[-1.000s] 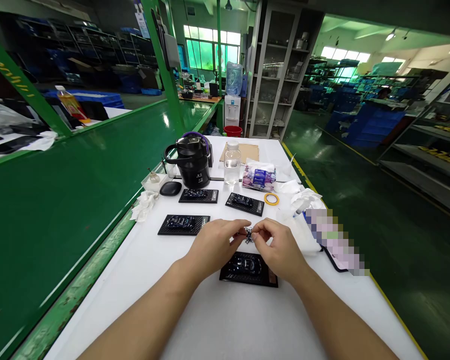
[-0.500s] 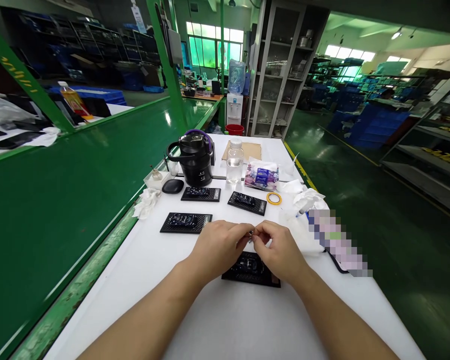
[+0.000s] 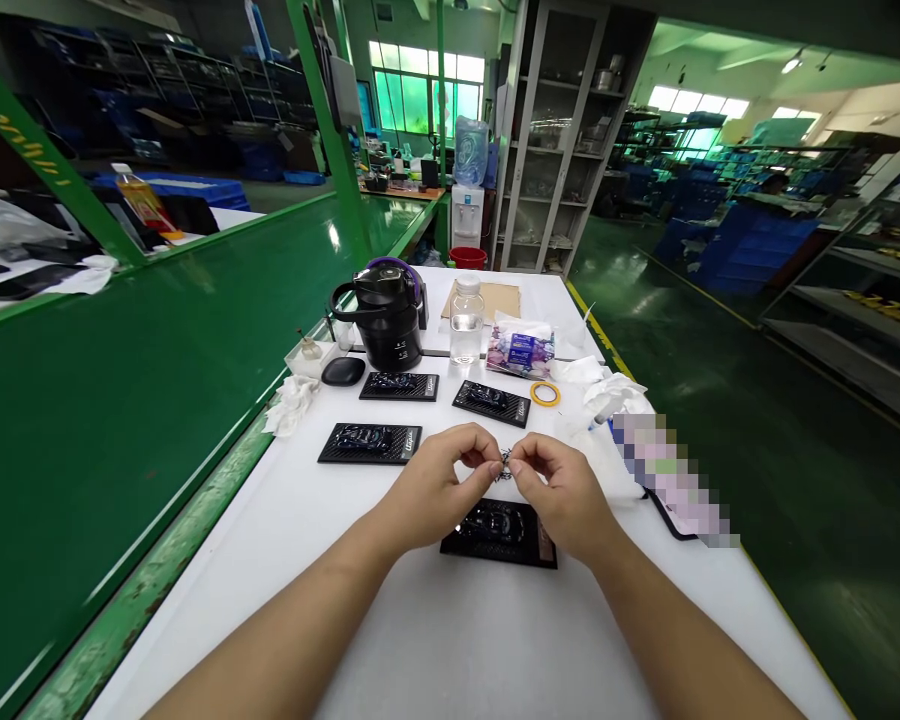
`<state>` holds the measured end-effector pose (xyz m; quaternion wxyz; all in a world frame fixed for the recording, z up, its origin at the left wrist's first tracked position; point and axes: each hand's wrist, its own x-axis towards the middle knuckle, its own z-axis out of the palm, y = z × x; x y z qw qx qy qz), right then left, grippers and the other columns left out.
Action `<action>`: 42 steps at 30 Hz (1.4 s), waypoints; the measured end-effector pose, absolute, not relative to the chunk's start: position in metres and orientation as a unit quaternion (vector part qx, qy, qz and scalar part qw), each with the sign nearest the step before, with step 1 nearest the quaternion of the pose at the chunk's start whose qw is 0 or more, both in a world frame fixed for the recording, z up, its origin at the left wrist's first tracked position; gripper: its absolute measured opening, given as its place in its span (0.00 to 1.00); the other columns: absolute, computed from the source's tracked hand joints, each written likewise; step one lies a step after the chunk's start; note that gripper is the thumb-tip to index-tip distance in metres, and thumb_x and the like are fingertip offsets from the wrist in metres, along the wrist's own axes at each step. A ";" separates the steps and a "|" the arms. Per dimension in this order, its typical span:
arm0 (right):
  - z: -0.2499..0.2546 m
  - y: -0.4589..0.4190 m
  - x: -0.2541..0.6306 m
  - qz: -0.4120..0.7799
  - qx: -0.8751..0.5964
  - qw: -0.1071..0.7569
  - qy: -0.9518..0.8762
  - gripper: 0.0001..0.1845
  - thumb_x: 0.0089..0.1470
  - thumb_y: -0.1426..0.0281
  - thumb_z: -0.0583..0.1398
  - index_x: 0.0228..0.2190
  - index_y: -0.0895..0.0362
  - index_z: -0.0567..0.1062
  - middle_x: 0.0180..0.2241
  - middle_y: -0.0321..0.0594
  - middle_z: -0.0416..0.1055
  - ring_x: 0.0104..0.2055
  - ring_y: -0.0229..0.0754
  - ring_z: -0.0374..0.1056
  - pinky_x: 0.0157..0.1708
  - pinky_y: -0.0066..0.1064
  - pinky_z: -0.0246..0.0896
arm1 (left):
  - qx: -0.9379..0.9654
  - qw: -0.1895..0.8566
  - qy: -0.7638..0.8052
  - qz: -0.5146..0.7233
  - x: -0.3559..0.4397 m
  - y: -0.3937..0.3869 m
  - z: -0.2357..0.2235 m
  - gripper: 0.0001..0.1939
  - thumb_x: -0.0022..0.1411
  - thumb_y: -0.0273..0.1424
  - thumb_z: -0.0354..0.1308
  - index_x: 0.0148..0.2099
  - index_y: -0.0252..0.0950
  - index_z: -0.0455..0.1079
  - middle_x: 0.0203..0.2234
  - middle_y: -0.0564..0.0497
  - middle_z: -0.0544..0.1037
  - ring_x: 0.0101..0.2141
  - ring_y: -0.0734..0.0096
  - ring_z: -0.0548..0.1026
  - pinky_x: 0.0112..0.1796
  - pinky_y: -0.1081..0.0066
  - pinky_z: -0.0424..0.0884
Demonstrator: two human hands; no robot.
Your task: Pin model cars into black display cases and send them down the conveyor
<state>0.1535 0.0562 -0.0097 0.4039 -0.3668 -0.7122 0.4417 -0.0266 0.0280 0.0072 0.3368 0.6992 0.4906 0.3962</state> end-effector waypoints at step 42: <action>-0.015 0.066 0.152 0.673 -0.343 0.358 -0.548 0.13 0.50 0.60 0.63 0.26 0.58 0.71 0.23 0.33 0.64 0.25 0.37 0.63 0.27 0.29 0.59 | 0.740 0.117 0.433 0.501 -0.021 0.028 0.000 0.03 0.61 0.24 0.58 0.34 0.36 0.72 0.29 0.51 0.77 0.31 0.72 0.74 0.34 0.72 0.72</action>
